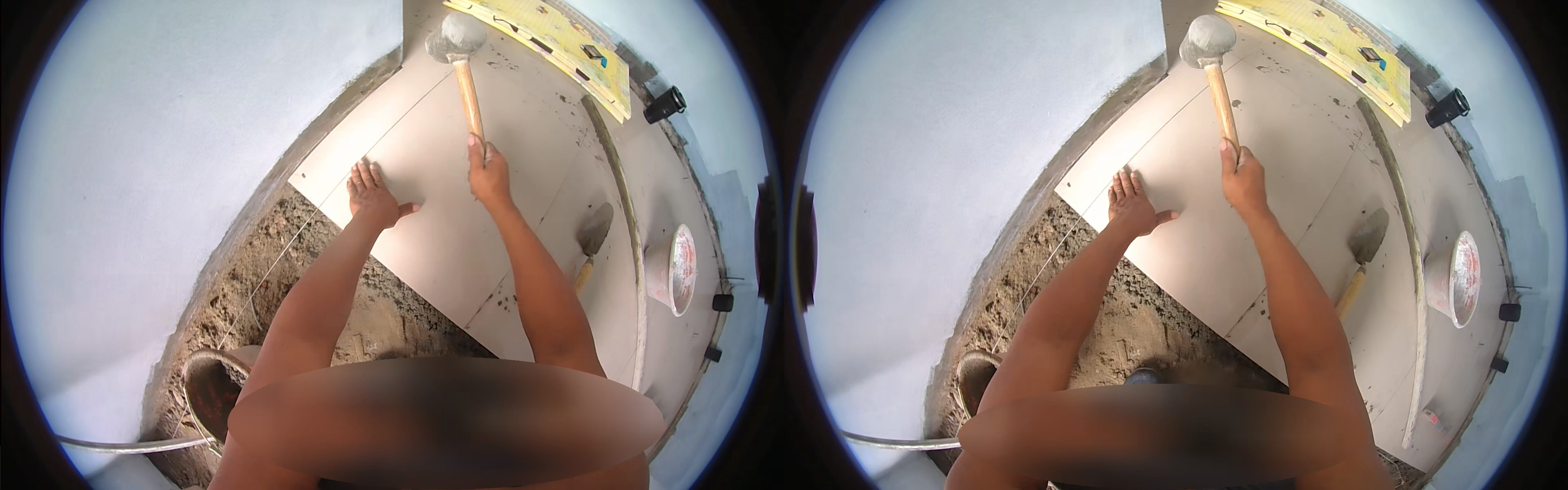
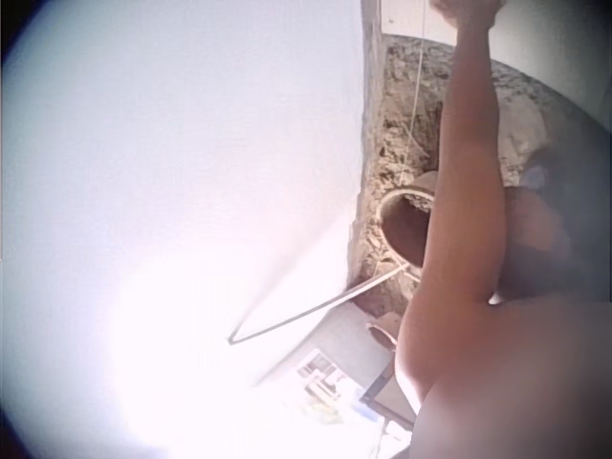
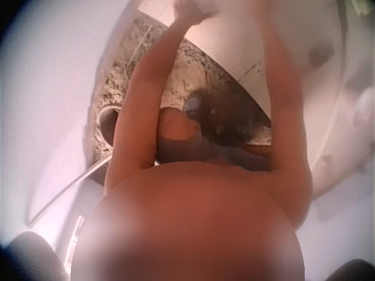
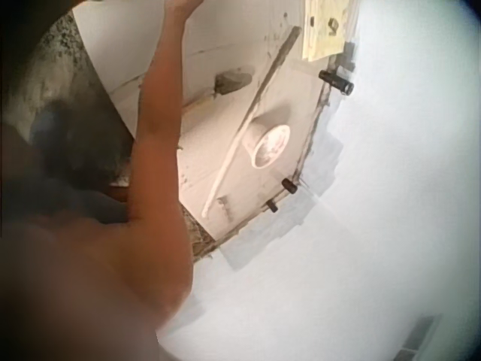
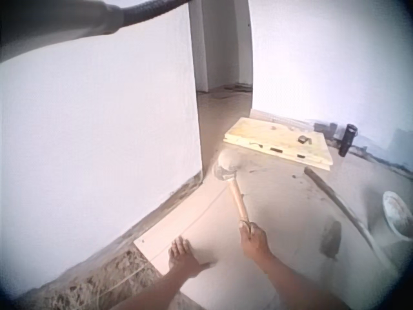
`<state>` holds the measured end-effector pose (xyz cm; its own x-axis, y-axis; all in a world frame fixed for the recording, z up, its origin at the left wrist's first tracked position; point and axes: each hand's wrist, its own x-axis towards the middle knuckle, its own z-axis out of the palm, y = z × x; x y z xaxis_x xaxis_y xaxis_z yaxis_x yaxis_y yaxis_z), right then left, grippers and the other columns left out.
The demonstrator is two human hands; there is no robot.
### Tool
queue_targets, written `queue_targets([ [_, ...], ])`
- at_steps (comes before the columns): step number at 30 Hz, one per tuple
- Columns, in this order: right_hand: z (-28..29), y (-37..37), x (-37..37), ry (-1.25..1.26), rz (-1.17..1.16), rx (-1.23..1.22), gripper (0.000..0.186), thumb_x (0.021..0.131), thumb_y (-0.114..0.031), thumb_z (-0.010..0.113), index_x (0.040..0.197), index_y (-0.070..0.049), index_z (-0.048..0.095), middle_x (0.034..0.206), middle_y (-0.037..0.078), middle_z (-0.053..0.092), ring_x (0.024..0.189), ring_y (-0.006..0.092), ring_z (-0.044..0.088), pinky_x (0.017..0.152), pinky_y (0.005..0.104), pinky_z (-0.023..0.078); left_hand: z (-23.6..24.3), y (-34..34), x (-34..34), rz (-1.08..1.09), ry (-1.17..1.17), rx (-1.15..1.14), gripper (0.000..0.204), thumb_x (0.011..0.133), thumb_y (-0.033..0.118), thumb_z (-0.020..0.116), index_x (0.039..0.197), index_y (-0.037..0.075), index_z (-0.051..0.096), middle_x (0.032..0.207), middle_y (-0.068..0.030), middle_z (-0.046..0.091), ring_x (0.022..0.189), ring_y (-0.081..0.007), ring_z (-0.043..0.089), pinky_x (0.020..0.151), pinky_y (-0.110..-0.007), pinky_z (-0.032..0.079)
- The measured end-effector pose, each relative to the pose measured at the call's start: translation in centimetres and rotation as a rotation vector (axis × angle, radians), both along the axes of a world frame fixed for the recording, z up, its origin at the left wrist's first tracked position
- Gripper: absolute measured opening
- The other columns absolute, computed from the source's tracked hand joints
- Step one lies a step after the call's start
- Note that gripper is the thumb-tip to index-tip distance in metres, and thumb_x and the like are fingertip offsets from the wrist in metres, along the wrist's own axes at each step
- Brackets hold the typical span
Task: The person spreads cement on the floor using a trowel, then places a large white tile onto the cement. They adjust the tile's position and use a rubber mallet to tap it into place, ensuring it is level and secure.
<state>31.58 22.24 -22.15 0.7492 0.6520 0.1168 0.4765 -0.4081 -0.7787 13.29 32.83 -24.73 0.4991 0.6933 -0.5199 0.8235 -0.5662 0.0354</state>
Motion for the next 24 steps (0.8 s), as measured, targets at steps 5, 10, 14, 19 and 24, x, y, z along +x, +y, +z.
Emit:
queue_targets([
  [5, 2.9, 2.9, 2.9, 0.312, -0.009, -0.336, 0.059, 0.098, -0.052, 0.044, 0.083, 0.003, 0.057, 0.069, 0.017, 0.061, 0.06, 0.0302, 0.063, 0.057, 0.0425, 0.053, -0.6, 0.9, -0.2, -0.024, 0.027, 0.036, 0.134, 0.071, 0.088, 0.046, 0.15, -0.006, -0.006, 0.158, -0.0279, -0.009, 0.148, -0.0378, -0.009, 0.12, -0.044, 0.004],
  [10, -2.1, 3.5, 4.8, -0.149, -0.07, -0.043, 0.06, 0.099, -0.052, 0.042, 0.084, 0.004, 0.057, 0.066, 0.014, 0.06, 0.051, 0.0258, 0.061, 0.045, 0.0395, 0.051, -0.8, 0.8, 0.7, -0.039, 0.005, 0.041, 0.134, 0.071, 0.088, 0.046, 0.15, -0.006, -0.006, 0.158, -0.0278, -0.009, 0.148, -0.0378, -0.009, 0.12, -0.045, 0.004],
  [14, 2.5, 5.1, 5.3, 0.243, -0.035, -0.336, 0.061, 0.099, -0.053, 0.042, 0.083, 0.005, 0.058, 0.069, 0.016, 0.062, 0.054, 0.0279, 0.063, 0.049, 0.0422, 0.053, -1.0, 1.0, 0.0, -0.03, 0.039, 0.033, 0.134, 0.071, 0.089, 0.045, 0.15, -0.006, -0.007, 0.158, -0.0279, -0.01, 0.148, -0.038, -0.01, 0.12, -0.045, 0.004],
  [19, -1.7, 4.4, 5.7, -0.14, -0.088, -0.017, 0.061, 0.098, -0.053, 0.044, 0.079, 0.003, 0.058, 0.069, 0.016, 0.062, 0.053, 0.0281, 0.063, 0.047, 0.0417, 0.053, -0.8, 0.5, 0.7, -0.029, 0.031, 0.02, 0.134, 0.071, 0.089, 0.043, 0.15, -0.006, -0.008, 0.157, -0.028, -0.012, 0.148, -0.0383, -0.011, 0.12, -0.045, 0.004],
  [24, 2.8, 5.7, 5.3, 0.294, -0.036, -0.278, 0.06, 0.098, -0.053, 0.043, 0.082, 0.003, 0.058, 0.069, 0.015, 0.062, 0.053, 0.0277, 0.063, 0.046, 0.0409, 0.053, -0.6, 1.1, 0.0, -0.025, 0.077, 0.018, 0.133, 0.072, 0.089, 0.043, 0.15, -0.006, -0.009, 0.157, -0.0281, -0.012, 0.148, -0.0385, -0.011, 0.12, -0.045, 0.004],
])
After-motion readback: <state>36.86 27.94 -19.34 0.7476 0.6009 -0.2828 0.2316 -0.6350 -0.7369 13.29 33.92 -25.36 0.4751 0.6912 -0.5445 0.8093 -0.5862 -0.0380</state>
